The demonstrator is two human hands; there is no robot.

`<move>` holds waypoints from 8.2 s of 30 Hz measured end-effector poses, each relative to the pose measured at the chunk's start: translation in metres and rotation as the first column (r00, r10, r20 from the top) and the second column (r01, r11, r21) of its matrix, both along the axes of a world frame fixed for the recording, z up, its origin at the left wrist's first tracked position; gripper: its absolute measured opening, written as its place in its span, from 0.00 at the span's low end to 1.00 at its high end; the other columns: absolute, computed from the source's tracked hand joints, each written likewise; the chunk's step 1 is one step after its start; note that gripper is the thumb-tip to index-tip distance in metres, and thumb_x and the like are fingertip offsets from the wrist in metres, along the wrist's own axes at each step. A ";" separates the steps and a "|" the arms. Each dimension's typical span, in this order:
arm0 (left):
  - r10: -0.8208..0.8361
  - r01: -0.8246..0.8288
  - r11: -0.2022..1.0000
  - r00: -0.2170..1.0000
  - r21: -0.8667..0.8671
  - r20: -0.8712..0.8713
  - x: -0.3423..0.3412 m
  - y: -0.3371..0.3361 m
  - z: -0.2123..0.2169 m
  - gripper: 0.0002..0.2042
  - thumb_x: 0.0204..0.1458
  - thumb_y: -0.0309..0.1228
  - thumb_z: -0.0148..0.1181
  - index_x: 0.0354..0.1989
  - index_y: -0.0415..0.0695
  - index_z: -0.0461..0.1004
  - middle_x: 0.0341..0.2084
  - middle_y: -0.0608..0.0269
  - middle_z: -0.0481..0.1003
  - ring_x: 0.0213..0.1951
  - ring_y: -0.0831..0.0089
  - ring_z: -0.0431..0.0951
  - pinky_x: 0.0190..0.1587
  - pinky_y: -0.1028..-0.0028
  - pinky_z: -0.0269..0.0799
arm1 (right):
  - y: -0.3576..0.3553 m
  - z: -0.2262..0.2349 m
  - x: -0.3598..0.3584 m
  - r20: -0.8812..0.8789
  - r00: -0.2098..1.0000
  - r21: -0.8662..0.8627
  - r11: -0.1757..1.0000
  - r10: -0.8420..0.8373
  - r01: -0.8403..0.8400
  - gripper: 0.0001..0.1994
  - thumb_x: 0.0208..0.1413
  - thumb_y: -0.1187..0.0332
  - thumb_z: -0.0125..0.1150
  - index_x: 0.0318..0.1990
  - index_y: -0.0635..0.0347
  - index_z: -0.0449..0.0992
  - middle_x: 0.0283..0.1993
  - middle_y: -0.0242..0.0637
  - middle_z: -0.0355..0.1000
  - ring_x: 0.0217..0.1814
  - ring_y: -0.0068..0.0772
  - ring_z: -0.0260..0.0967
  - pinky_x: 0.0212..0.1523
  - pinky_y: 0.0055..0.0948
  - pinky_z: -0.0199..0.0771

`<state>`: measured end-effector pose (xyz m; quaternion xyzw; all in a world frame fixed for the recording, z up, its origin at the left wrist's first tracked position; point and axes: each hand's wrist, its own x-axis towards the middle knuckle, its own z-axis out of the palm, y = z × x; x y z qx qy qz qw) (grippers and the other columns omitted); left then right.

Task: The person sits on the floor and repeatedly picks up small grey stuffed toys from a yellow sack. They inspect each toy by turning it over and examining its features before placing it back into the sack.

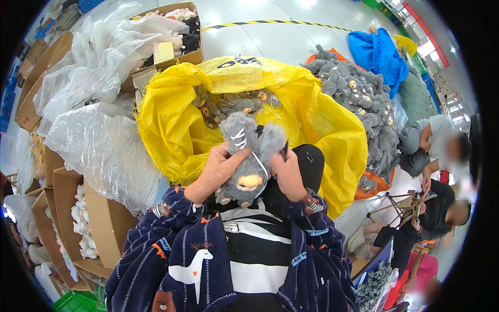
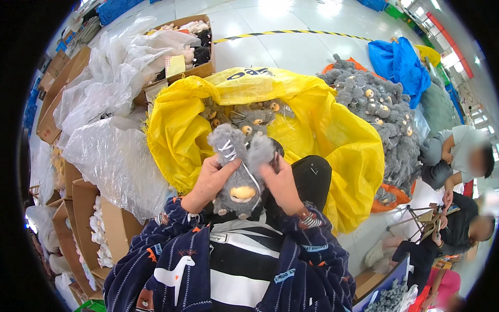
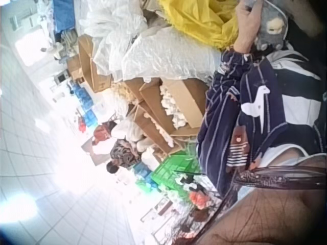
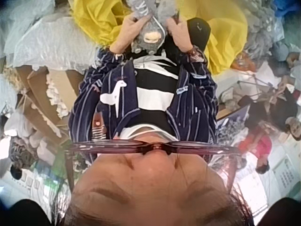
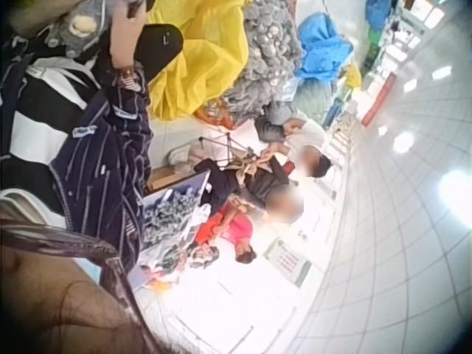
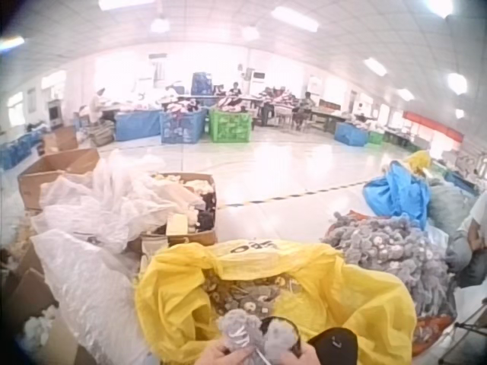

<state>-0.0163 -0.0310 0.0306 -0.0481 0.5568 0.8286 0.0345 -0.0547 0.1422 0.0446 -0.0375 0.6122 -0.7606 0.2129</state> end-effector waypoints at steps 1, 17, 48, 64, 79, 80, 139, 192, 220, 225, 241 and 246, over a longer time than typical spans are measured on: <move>0.010 -0.011 1.000 1.000 -0.024 -0.007 -0.001 0.000 0.002 0.08 0.52 0.28 0.55 0.37 0.37 0.73 0.28 0.70 0.75 0.30 0.85 0.71 0.32 0.82 0.68 | -0.010 0.004 0.009 -0.183 0.983 0.119 0.992 -0.027 0.050 0.12 0.51 0.70 0.56 0.42 0.65 0.71 0.33 0.30 0.71 0.32 0.16 0.65 0.32 0.17 0.64; -0.578 0.532 0.772 0.816 0.349 0.034 0.038 -0.009 -0.047 0.35 0.50 0.40 0.57 0.60 0.36 0.49 0.54 0.58 0.61 0.54 0.72 0.62 0.58 0.73 0.56 | -0.009 -0.016 0.021 0.259 0.920 -0.128 0.933 -0.295 0.335 0.18 0.56 0.60 0.47 0.42 0.68 0.71 0.37 0.36 0.72 0.36 0.26 0.71 0.39 0.24 0.70; -0.282 0.184 0.898 0.938 0.399 0.202 0.020 -0.006 -0.043 0.21 0.48 0.25 0.57 0.52 0.39 0.63 0.45 0.61 0.70 0.45 0.72 0.71 0.48 0.73 0.66 | 0.014 -0.019 0.027 -0.310 0.949 0.420 0.903 0.050 0.090 0.06 0.52 0.71 0.58 0.32 0.66 0.73 0.24 0.25 0.66 0.25 0.12 0.59 0.25 0.15 0.58; -0.198 0.026 0.831 0.947 0.555 0.252 0.013 0.001 -0.063 0.22 0.38 0.14 0.50 0.47 0.38 0.65 0.37 0.59 0.72 0.36 0.70 0.74 0.38 0.73 0.72 | -0.004 -0.033 0.024 0.362 0.929 0.084 0.995 -0.074 0.046 0.07 0.52 0.66 0.53 0.30 0.59 0.68 0.16 0.28 0.61 0.13 0.17 0.55 0.16 0.19 0.54; -0.180 0.102 0.968 0.917 0.228 0.355 -0.004 -0.006 -0.071 0.19 0.37 0.16 0.52 0.43 0.36 0.69 0.36 0.57 0.73 0.37 0.66 0.75 0.39 0.70 0.73 | -0.006 -0.039 0.010 -0.267 0.963 0.225 0.974 0.047 0.015 0.05 0.51 0.70 0.55 0.33 0.61 0.69 0.26 0.27 0.64 0.27 0.13 0.61 0.29 0.16 0.64; -0.169 0.086 0.967 0.920 0.239 0.353 -0.003 -0.005 -0.069 0.19 0.37 0.16 0.52 0.43 0.36 0.69 0.36 0.57 0.73 0.37 0.65 0.75 0.40 0.70 0.73 | -0.006 -0.042 0.011 -0.235 0.971 0.200 0.980 0.035 0.014 0.05 0.51 0.70 0.55 0.33 0.61 0.69 0.26 0.27 0.64 0.27 0.12 0.60 0.28 0.15 0.63; -0.185 0.463 0.830 0.755 -0.311 0.628 -0.182 -0.059 -0.282 0.17 0.51 0.41 0.51 0.38 0.38 0.73 0.26 0.64 0.73 0.27 0.75 0.69 0.30 0.76 0.65 | -0.002 -0.059 -0.138 -0.236 0.938 0.501 0.859 0.254 -0.106 0.08 0.47 0.75 0.60 0.37 0.65 0.73 0.28 0.42 0.72 0.28 0.32 0.73 0.30 0.22 0.70; -0.170 0.184 0.980 0.972 -0.076 0.159 0.015 -0.009 -0.030 0.33 0.43 0.31 0.63 0.57 0.36 0.55 0.48 0.60 0.65 0.49 0.75 0.65 0.52 0.75 0.60 | 0.015 -0.018 0.035 -0.345 0.919 0.459 0.888 0.193 -0.014 0.11 0.53 0.68 0.57 0.38 0.70 0.72 0.24 0.29 0.68 0.23 0.14 0.61 0.24 0.15 0.61; -0.244 0.122 0.908 0.932 0.400 0.268 0.022 0.009 -0.032 0.18 0.52 0.34 0.57 0.49 0.37 0.66 0.39 0.64 0.72 0.39 0.78 0.72 0.42 0.77 0.68 | 0.015 -0.035 0.027 -0.190 0.980 0.416 0.909 0.065 0.020 0.10 0.51 0.69 0.59 0.37 0.68 0.72 0.27 0.28 0.69 0.28 0.12 0.63 0.29 0.15 0.64; -0.149 0.090 0.962 0.964 0.258 0.220 0.025 0.009 -0.047 0.26 0.52 0.35 0.57 0.56 0.38 0.57 0.47 0.60 0.67 0.47 0.76 0.67 0.50 0.76 0.64 | 0.017 -0.027 0.027 -0.254 0.964 0.460 0.887 0.084 0.044 0.10 0.50 0.70 0.59 0.37 0.68 0.72 0.26 0.29 0.70 0.25 0.12 0.63 0.26 0.16 0.64; -0.098 0.087 0.991 0.988 0.098 0.117 0.024 0.015 -0.046 0.23 0.53 0.30 0.50 0.57 0.38 0.54 0.48 0.60 0.65 0.49 0.76 0.64 0.51 0.75 0.61 | 0.008 -0.027 0.016 -0.321 0.946 0.515 0.848 0.053 0.127 0.23 0.45 0.65 0.64 0.46 0.72 0.68 0.38 0.45 0.73 0.38 0.26 0.69 0.40 0.24 0.69; -0.100 0.098 0.995 0.990 0.020 0.100 0.021 0.012 -0.038 0.24 0.56 0.33 0.49 0.58 0.37 0.53 0.49 0.60 0.65 0.50 0.77 0.64 0.52 0.76 0.60 | 0.010 -0.035 0.010 -0.235 0.964 0.487 0.874 0.125 0.006 0.27 0.45 0.64 0.65 0.49 0.75 0.65 0.40 0.46 0.72 0.41 0.26 0.69 0.42 0.24 0.68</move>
